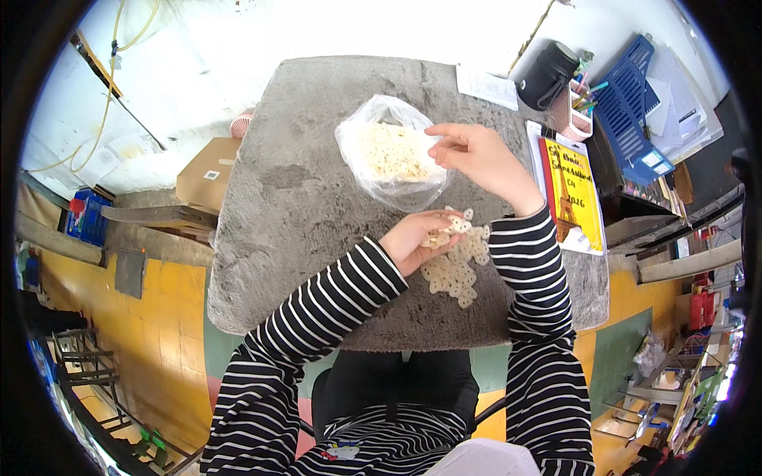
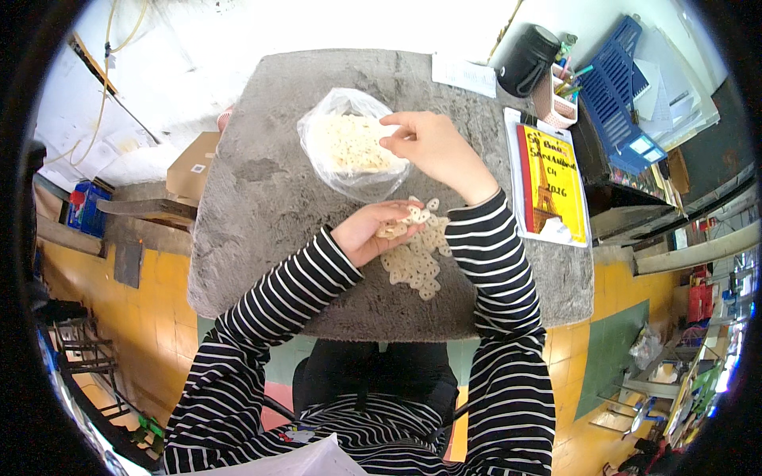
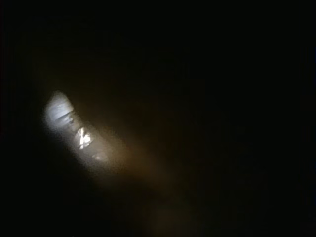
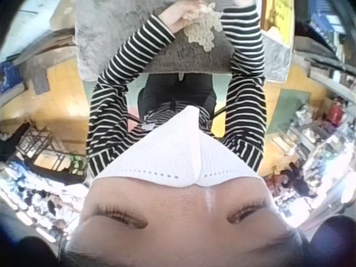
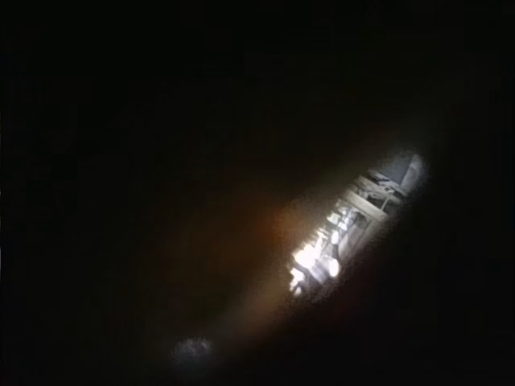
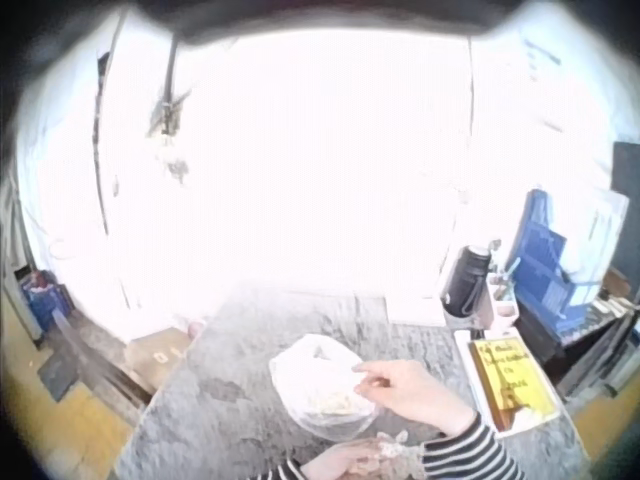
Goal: The person sits at a table and repeatedly picks up small white circular pieces from a plastic bag, inspects them, and places them on a gray cloth. The person then gathers the pieces back into the bag and seals it.
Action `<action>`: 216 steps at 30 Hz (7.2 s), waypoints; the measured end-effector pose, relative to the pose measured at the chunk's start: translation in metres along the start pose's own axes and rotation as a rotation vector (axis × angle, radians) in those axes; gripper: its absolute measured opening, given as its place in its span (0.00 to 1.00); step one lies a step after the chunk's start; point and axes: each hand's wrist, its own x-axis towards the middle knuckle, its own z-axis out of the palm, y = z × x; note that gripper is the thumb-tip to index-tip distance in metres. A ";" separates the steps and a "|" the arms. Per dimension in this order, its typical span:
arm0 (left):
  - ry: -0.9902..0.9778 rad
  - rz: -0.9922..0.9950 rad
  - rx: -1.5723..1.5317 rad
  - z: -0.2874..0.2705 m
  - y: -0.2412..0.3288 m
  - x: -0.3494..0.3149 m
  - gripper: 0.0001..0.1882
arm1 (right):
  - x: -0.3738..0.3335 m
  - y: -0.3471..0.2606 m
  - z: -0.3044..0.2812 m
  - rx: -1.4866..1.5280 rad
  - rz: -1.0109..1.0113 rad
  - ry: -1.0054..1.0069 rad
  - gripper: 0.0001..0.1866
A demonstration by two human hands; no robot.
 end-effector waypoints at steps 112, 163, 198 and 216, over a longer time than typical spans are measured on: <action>0.030 0.128 -0.433 -0.002 0.010 0.002 0.19 | -0.026 0.010 -0.001 -0.154 -0.167 -0.321 0.12; 0.017 0.165 -0.454 0.008 0.015 -0.003 0.41 | -0.028 -0.006 -0.009 -0.091 -0.102 -0.302 0.08; -0.026 0.128 -0.382 0.013 0.012 -0.001 0.28 | -0.024 0.005 -0.006 0.071 0.091 0.001 0.08; -0.216 0.035 -0.570 -0.011 0.005 0.004 0.40 | -0.063 -0.002 0.018 -0.176 -0.113 -0.133 0.13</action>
